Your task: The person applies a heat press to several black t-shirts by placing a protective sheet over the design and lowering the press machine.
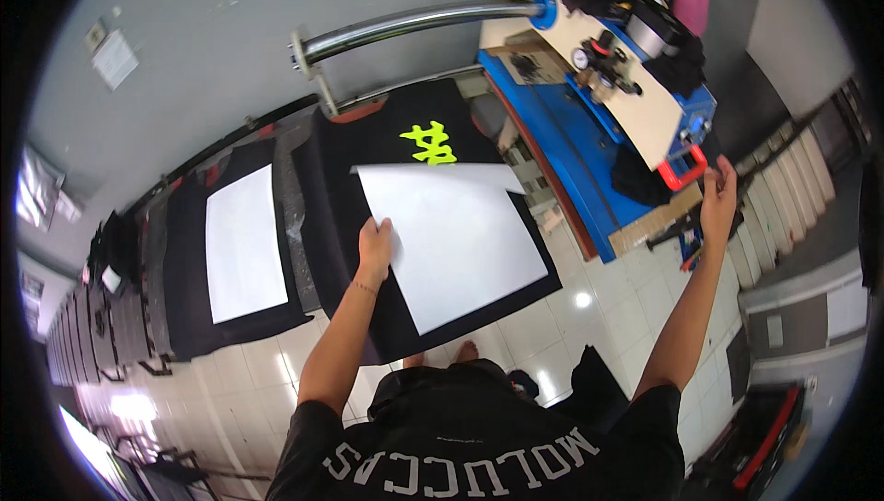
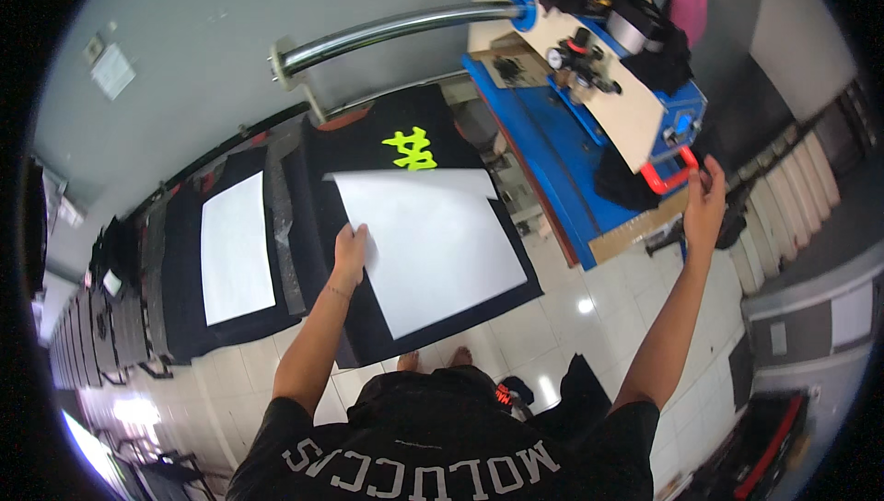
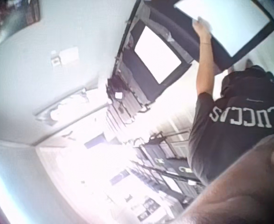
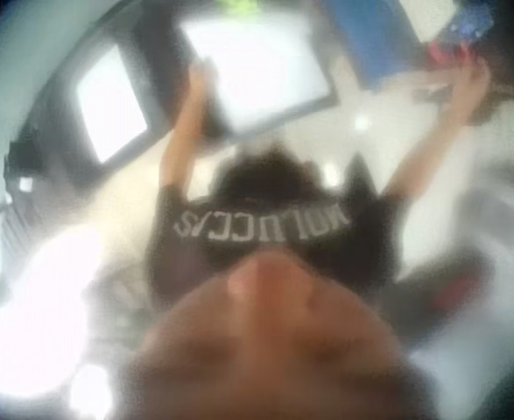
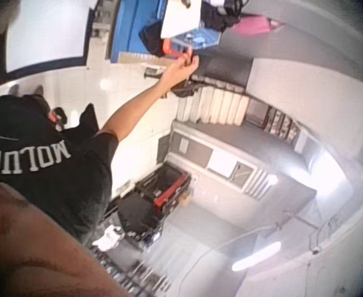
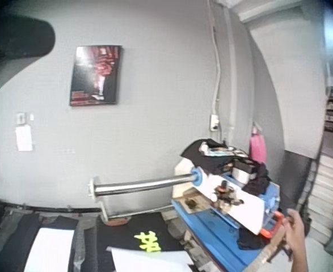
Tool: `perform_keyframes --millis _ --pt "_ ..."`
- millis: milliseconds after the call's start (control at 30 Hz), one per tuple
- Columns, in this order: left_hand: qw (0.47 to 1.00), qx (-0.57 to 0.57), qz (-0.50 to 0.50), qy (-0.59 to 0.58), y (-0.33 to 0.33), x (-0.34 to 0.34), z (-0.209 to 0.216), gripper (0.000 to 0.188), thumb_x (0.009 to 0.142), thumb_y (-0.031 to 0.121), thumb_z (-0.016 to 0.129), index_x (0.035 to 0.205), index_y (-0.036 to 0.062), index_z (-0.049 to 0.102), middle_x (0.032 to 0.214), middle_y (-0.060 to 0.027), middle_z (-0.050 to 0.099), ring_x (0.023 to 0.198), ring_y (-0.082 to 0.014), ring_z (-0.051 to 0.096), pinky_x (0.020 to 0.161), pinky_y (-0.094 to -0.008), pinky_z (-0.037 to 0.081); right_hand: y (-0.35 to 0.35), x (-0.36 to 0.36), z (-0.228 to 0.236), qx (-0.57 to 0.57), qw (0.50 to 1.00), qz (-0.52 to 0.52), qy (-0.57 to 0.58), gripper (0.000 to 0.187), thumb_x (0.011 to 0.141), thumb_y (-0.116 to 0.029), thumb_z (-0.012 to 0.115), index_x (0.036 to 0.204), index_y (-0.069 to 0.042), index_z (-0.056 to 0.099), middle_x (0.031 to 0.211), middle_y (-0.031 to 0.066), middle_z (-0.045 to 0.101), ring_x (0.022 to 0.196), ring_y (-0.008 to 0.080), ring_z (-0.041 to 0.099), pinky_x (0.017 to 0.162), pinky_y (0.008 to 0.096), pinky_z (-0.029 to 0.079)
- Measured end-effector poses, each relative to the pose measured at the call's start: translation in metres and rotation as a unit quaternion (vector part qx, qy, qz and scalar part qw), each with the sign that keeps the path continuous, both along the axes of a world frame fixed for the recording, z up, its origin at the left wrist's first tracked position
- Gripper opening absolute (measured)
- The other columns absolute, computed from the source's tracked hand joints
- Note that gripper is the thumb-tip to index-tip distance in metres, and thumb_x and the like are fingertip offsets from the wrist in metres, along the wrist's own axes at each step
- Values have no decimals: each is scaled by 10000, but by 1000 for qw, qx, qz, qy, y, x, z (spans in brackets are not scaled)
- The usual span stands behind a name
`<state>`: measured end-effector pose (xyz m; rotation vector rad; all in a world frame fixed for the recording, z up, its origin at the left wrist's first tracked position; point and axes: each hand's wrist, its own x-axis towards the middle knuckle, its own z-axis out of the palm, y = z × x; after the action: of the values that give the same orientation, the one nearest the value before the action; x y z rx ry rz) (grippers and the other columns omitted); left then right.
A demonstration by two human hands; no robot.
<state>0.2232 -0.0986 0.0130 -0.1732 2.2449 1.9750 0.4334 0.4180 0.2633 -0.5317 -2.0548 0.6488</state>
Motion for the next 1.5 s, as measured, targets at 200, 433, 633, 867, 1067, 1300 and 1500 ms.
perform_keyframes --millis 200,433,633,867,1067,1300,1500 --pt "987 -148 61 -19 16 -66 -8 252 951 204 561 945 -48 572 840 -159 623 749 -215 576 721 -371 479 32 -24 -45 158 978 -7 -136 422 1006 -344 488 1184 26 587 1152 242 622 1081 388 589 968 427 434" --pt "973 -216 81 -26 25 -76 -9 341 913 253 588 1053 -58 602 1048 -247 660 997 -369 649 850 -403 501 3 -40 -44 274 940 -2 -204 358 993 -312 493 952 18 629 888 284 629 899 466 589 906 509 448" --pt "980 -186 73 4 34 -60 9 343 899 227 575 1084 -59 613 1040 -255 669 998 -380 653 856 -409 506 -16 -40 -34 256 938 -44 -231 322 897 -324 636 913 -3 624 809 241 634 819 431 604 794 521 466" --pt "976 -209 -2 56 80 -66 6 263 907 166 524 1063 -7 646 996 -259 672 975 -401 650 843 -418 514 -43 -16 -20 225 936 -62 -265 328 893 -315 639 974 2 613 899 212 637 885 394 596 820 495 467" --pt "983 -176 29 39 148 -80 -1 507 901 216 550 1274 -125 508 993 -300 659 1006 -396 648 875 -414 507 -11 -28 -29 80 979 101 -158 351 944 -230 574 1208 1 560 986 190 657 937 343 626 943 444 450" --pt "982 -92 5 163 199 3 20 342 916 181 603 1181 -34 616 1004 -210 669 916 -311 664 810 -367 518 95 -46 -39 -1 998 54 -44 572 976 -175 402 1523 -63 278 650 110 593 602 208 580 622 352 452" --pt "993 -65 5 93 222 82 30 232 950 122 559 1110 -24 642 908 -132 666 774 -177 634 722 -298 500 114 -54 -50 6 989 136 54 599 915 -205 386 1482 -13 363 512 61 492 462 146 494 487 298 398"
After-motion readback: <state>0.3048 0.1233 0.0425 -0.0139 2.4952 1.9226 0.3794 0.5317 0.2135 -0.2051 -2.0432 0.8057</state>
